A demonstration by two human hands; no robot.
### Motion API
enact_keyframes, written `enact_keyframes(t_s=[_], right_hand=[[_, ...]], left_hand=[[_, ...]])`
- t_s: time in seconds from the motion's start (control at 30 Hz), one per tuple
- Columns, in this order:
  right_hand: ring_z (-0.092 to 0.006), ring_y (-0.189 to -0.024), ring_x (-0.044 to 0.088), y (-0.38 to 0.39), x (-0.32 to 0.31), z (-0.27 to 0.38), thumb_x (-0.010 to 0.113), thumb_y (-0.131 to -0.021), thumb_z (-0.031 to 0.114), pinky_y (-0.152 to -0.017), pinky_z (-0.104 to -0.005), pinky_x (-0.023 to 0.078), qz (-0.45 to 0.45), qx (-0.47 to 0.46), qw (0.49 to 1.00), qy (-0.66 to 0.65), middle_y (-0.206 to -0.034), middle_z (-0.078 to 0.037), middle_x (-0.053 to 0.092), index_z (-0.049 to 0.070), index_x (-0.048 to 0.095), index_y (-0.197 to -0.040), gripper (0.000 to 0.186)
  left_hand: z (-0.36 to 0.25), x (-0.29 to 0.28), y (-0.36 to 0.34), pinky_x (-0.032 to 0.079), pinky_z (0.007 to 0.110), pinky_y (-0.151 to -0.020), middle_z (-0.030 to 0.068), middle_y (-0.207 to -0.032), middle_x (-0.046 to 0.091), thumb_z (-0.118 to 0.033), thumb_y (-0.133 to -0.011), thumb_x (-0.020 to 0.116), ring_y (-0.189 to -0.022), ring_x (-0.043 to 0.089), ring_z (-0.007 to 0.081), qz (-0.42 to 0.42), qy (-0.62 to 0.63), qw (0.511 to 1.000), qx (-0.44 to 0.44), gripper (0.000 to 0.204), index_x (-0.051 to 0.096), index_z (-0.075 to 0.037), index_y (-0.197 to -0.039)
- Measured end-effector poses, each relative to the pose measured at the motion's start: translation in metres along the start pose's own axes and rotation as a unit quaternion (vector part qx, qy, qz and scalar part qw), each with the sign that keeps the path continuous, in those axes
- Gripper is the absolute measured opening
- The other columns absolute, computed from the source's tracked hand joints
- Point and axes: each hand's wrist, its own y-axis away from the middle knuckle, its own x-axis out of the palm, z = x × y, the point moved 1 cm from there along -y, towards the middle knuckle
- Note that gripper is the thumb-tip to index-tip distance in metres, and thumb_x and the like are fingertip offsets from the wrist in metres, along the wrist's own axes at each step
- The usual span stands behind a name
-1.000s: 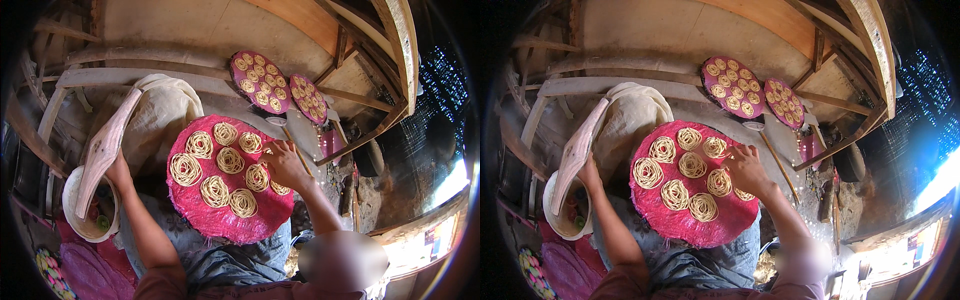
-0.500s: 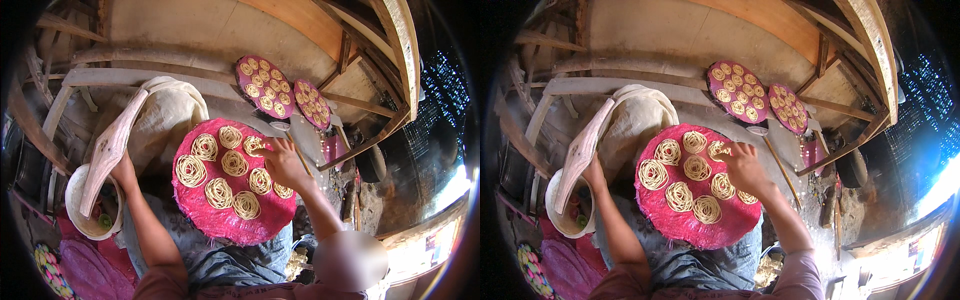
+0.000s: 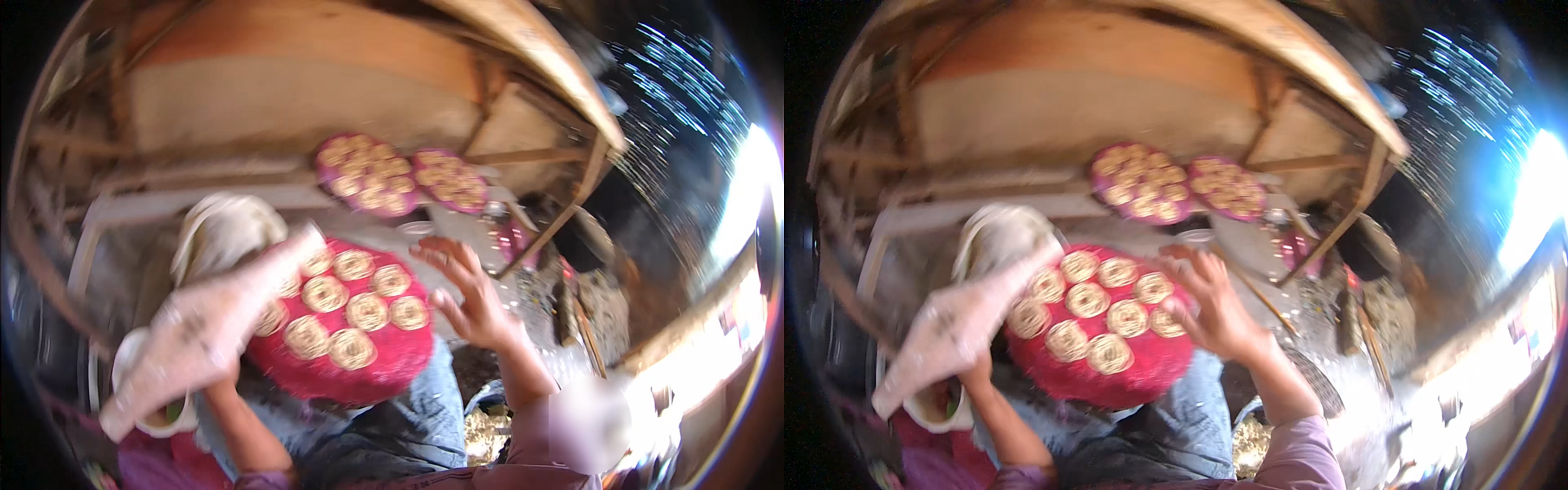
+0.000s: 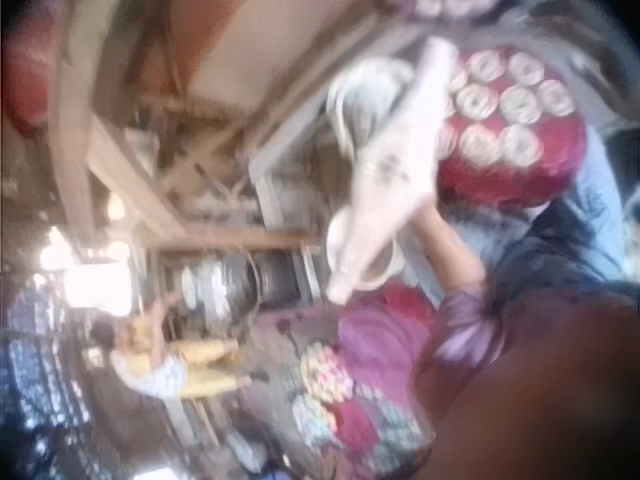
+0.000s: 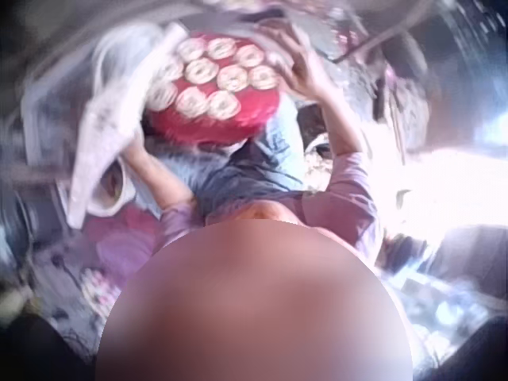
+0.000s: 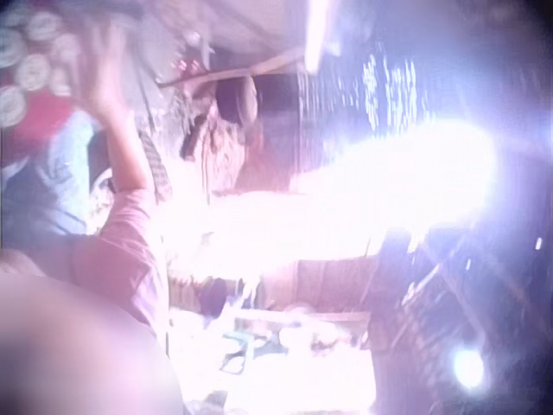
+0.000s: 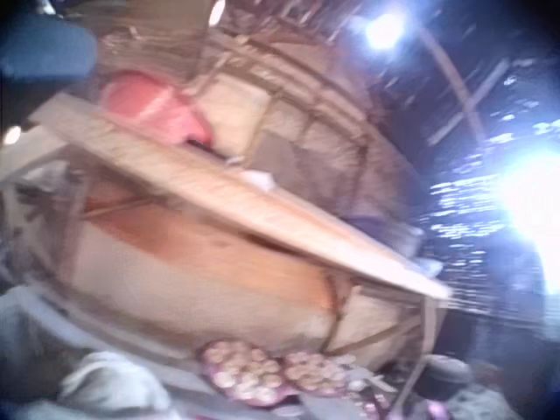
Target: The person scoops dough from a basket and loads it into a handheld press. They then extrude the dough into spiral shapes onto a red mat, repeating the process to form multiple spirals. The person occasionally adjusts the mat and continues pressing dough until the mat is filled.
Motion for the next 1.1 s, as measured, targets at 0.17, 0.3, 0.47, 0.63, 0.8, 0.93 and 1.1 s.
enact_keyframes(t_s=[0.17, 0.3, 0.47, 0.63, 0.8, 0.93, 1.1], right_hand=[[-0.0376, -0.117, 0.049, 0.125, -0.067, 0.04, 0.044, -0.091, 0.06, -0.1, -0.0505, 0.035, 0.019, 0.023, 0.993, 0.114, -0.127, -0.021, 0.051, 0.008, 0.049, -0.135, 0.068], [-0.0411, -0.075, 0.062, 0.255, -0.061, 0.034, 0.044, -0.096, 0.042, -0.069, -0.044, 0.049, 0.079, 0.358, 0.93, 0.004, -0.081, -0.025, 0.062, 0.002, 0.062, -0.108, 0.045], [-0.0232, -0.075, 0.062, 0.369, -0.048, 0.007, 0.032, -0.103, 0.042, -0.073, -0.0383, 0.048, -0.012, 0.59, 0.786, -0.183, -0.078, -0.021, 0.064, -0.004, 0.062, -0.093, 0.056], [-0.0285, -0.126, 0.042, 0.361, -0.093, 0.024, 0.031, -0.094, 0.065, -0.105, -0.0449, 0.032, -0.205, 0.228, 0.925, -0.227, -0.132, -0.019, 0.042, -0.001, 0.026, -0.145, 0.084], [-0.0368, -0.085, 0.063, 0.327, -0.119, 0.031, 0.057, -0.095, 0.017, -0.071, -0.0391, 0.051, -0.14, 0.254, 0.944, -0.16, -0.086, -0.017, 0.064, 0.006, 0.038, -0.134, 0.045], [-0.0154, -0.074, 0.054, 0.35, -0.115, -0.016, 0.053, -0.096, 0.015, -0.074, -0.0303, 0.046, -0.299, 0.425, 0.832, -0.194, -0.081, -0.006, 0.056, 0.007, 0.045, -0.112, 0.019], [-0.0062, -0.047, 0.039, 0.476, -0.142, -0.054, 0.051, -0.1, 0.029, -0.038, -0.0236, 0.034, -0.555, 0.508, 0.591, -0.291, -0.067, 0.004, 0.044, 0.018, 0.046, -0.116, 0.021]], left_hand=[[-0.2, 0.037, 0.033, 0.047, 0.042, -0.092, 0.0117, -0.114, 0.065, -0.016, -0.089, 0.064, -0.101, 0.062, 0.0313, 0.25, 0.24, 0.878, 0.33, 0.03, 0.063, -0.005, -0.117], [-0.326, 0.07, 0.094, 0.049, 0.041, -0.078, 0.0128, -0.097, 0.066, -0.018, -0.086, 0.064, -0.09, 0.063, 0.0304, 0.426, 0.487, 0.723, 0.242, 0.02, 0.066, -0.009, -0.103], [-0.392, 0.068, 0.176, 0.045, 0.031, -0.048, 0.0033, -0.068, 0.059, -0.014, -0.088, 0.065, -0.052, 0.055, 0.0132, 0.808, 0.51, -0.107, -0.274, 0.018, 0.061, -0.007, -0.104], [-0.432, 0.096, 0.182, 0.031, 0.023, -0.046, -0.0076, -0.056, 0.036, -0.025, -0.091, 0.057, -0.045, 0.035, 0.0049, 0.921, 0.275, -0.053, -0.272, 0.017, 0.051, -0.015, -0.078], [-0.468, 0.103, 0.176, 0.031, 0.028, -0.035, 0.0017, -0.056, 0.046, -0.023, -0.082, 0.068, -0.039, 0.042, 0.0127, 0.955, 0.259, 0.139, 0.04, 0.02, 0.06, -0.005, -0.079], [-0.462, 0.104, 0.172, 0.052, 0.043, -0.059, 0.0167, -0.075, 0.067, -0.02, -0.075, 0.065, -0.068, 0.067, 0.0325, 0.75, 0.269, 0.454, 0.399, 0.024, 0.067, -0.004, -0.092], [-0.404, 0.144, 0.151, 0.052, 0.04, -0.082, 0.0141, -0.098, 0.069, -0.032, -0.078, 0.066, -0.095, 0.065, 0.0339, 0.728, 0.09, 0.629, 0.257, 0.03, 0.069, -0.01, -0.098]])
